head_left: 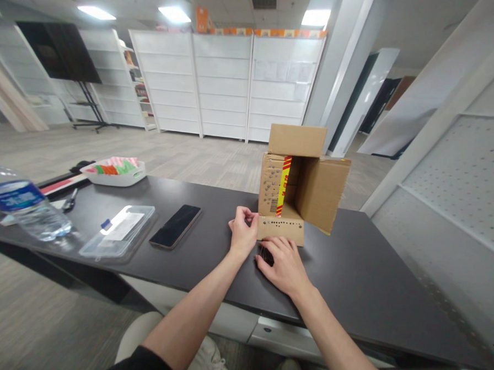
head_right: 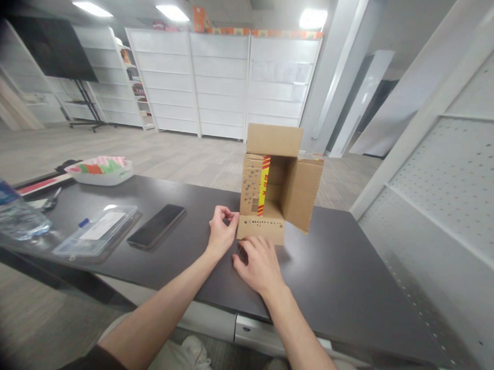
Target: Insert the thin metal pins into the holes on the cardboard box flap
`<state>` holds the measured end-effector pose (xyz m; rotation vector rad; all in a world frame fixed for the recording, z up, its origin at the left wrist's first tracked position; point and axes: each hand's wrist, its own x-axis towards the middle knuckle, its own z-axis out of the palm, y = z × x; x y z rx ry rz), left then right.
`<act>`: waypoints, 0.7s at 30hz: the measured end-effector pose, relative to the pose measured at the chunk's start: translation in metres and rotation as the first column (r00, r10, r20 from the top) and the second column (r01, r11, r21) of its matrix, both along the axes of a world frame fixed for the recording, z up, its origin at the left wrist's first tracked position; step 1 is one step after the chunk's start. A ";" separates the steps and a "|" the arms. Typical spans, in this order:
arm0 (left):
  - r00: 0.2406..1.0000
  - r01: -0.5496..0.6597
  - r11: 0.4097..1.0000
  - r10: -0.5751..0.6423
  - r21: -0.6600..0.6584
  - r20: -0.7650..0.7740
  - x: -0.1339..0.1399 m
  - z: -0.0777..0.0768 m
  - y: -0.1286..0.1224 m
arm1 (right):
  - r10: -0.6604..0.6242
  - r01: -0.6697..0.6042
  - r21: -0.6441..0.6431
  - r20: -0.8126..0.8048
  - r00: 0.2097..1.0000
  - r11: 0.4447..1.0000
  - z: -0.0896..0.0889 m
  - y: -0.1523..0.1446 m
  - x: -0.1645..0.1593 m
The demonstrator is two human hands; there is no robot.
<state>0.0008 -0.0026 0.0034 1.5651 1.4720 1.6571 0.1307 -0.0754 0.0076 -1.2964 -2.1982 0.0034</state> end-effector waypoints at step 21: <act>1.000 -0.001 1.000 0.001 0.025 -0.003 0.000 -0.002 0.002 | -0.019 0.021 -0.036 0.046 0.999 0.999 0.001 -0.003 -0.001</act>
